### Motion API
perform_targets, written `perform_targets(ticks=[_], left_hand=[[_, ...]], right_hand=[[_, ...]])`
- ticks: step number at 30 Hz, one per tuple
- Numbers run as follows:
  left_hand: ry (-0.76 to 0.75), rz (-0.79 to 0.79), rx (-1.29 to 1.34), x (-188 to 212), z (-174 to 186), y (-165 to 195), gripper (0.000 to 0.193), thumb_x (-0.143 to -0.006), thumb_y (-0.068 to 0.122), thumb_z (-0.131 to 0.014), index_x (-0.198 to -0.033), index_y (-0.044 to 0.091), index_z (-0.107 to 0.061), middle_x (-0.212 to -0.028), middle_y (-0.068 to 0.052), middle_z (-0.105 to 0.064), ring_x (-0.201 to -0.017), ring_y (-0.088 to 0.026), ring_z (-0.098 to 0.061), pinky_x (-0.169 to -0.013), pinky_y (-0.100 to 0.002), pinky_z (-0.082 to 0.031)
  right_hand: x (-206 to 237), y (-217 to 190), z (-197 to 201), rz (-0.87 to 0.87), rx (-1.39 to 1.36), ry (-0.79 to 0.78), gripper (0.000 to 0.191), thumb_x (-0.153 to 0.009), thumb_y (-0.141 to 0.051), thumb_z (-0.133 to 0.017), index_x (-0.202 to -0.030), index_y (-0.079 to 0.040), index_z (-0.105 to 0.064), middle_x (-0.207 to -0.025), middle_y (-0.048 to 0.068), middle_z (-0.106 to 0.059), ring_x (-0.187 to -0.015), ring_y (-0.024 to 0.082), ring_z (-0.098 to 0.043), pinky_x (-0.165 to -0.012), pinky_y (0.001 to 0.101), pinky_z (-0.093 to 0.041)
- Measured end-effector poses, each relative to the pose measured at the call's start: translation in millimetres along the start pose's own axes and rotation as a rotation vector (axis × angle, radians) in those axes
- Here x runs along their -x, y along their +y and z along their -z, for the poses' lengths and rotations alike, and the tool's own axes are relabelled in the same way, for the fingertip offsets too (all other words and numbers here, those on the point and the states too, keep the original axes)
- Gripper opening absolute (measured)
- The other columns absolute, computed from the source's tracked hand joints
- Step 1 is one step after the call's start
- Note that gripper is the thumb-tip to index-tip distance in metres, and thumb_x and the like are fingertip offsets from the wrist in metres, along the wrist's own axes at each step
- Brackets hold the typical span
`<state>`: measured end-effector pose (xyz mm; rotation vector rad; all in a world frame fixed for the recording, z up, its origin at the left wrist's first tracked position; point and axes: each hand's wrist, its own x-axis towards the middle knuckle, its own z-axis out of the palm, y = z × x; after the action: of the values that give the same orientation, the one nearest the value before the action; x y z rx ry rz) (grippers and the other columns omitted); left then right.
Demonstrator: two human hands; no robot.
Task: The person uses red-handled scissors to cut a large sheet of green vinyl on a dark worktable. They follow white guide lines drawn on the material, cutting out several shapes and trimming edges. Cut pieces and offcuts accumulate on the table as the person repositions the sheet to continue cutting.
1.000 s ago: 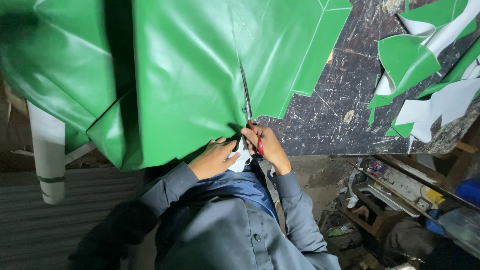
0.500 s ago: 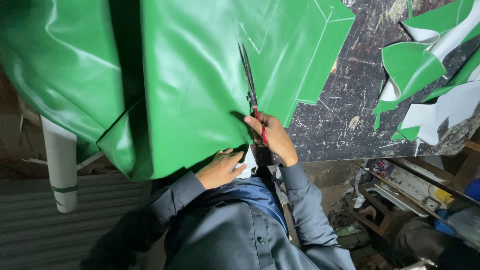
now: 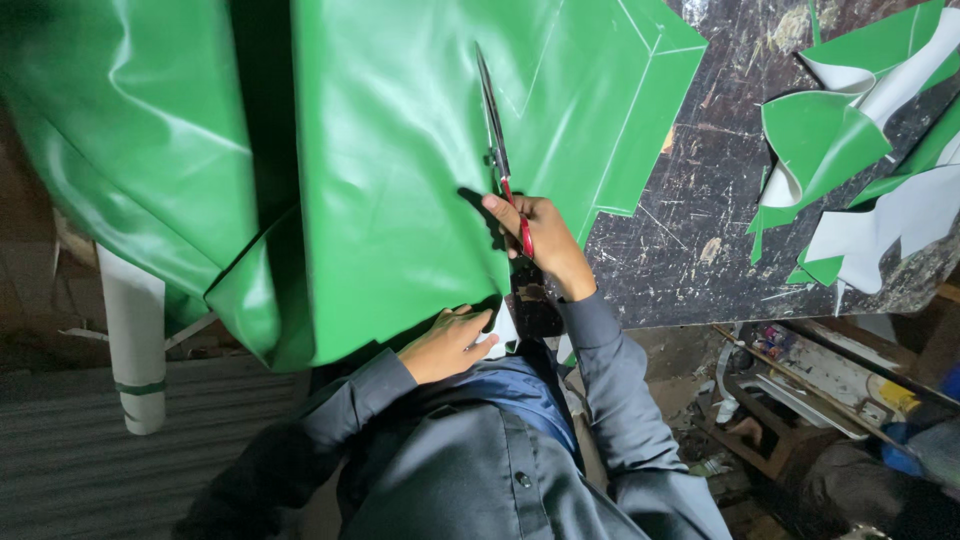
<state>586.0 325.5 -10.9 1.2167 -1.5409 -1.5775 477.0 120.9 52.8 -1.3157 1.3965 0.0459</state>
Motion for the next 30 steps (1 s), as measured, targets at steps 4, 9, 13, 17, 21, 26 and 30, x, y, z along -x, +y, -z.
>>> perform_targets(ticks=[4,9,13,17,21,26,30], left_hand=[[0.053,-0.019,-0.032,4,-11,5,0.033,-0.100,0.028,-0.061,-0.112,-0.002,-0.057,-0.105,-0.021,-0.064,-0.106,-0.039,-0.058,-0.095,-0.049,-0.043],[0.126,0.000,-0.039,6,-31,17,0.039,-0.096,0.029,-0.063,-0.118,-0.003,-0.057,-0.103,-0.023,-0.064,-0.101,-0.041,-0.060,-0.090,-0.049,-0.045],[0.195,0.139,-0.094,1,-55,36,0.032,-0.094,0.027,-0.068,-0.110,0.001,-0.061,-0.096,-0.022,-0.066,-0.094,-0.042,-0.063,-0.083,-0.048,-0.049],[0.349,0.116,-0.117,-16,-88,61,0.037,-0.090,0.021,-0.070,-0.117,-0.002,-0.060,-0.101,-0.024,-0.069,-0.093,-0.045,-0.064,-0.078,-0.049,-0.050],[0.365,0.275,-0.184,-36,-122,83,0.035,-0.086,0.022,-0.073,-0.111,0.000,-0.063,-0.101,-0.023,-0.069,-0.096,-0.044,-0.065,-0.079,-0.048,-0.051],[0.438,0.059,-0.144,-46,-154,92,0.031,-0.077,0.012,-0.072,-0.104,-0.003,-0.066,-0.105,-0.023,-0.062,-0.098,-0.040,-0.062,-0.083,-0.042,-0.051],[0.418,-0.065,0.069,-31,-155,83,0.018,-0.078,0.003,-0.065,-0.095,-0.003,-0.063,-0.120,-0.018,-0.064,-0.114,-0.033,-0.061,-0.099,-0.037,-0.047]], right_hand=[[12,20,5,-0.043,-0.078,-0.039,0.059,-0.093,-0.058,-0.065,-0.073,-0.002,-0.062,-0.056,0.000,-0.057,-0.047,0.009,-0.054,-0.049,0.0253,-0.042],[77,79,21,-0.032,-0.149,-0.158,0.052,-0.095,-0.056,-0.060,-0.083,-0.006,-0.062,-0.066,-0.003,-0.060,-0.055,0.007,-0.057,-0.053,0.0236,-0.044],[140,150,49,-0.090,-0.089,-0.211,0.043,-0.098,-0.045,-0.064,-0.085,-0.004,-0.062,-0.067,0.000,-0.057,-0.059,0.008,-0.054,-0.056,0.0260,-0.043],[188,229,91,-0.056,-0.228,-0.220,0.038,-0.101,-0.040,-0.061,-0.085,-0.006,-0.057,-0.072,-0.002,-0.055,-0.063,0.007,-0.055,-0.059,0.0263,-0.047],[220,285,136,-0.097,-0.300,-0.174,0.037,-0.101,-0.038,-0.059,-0.083,-0.006,-0.059,-0.069,-0.001,-0.058,-0.061,0.009,-0.057,-0.060,0.0263,-0.048],[220,303,169,-0.071,-0.264,-0.216,0.040,-0.102,-0.039,-0.059,-0.083,-0.004,-0.060,-0.067,0.000,-0.058,-0.060,0.009,-0.056,-0.059,0.0262,-0.046],[188,278,155,0.005,-0.365,-0.336,0.027,-0.102,-0.038,-0.057,-0.101,-0.012,-0.064,-0.070,-0.002,-0.055,-0.061,0.008,-0.053,-0.058,0.0261,-0.044]])
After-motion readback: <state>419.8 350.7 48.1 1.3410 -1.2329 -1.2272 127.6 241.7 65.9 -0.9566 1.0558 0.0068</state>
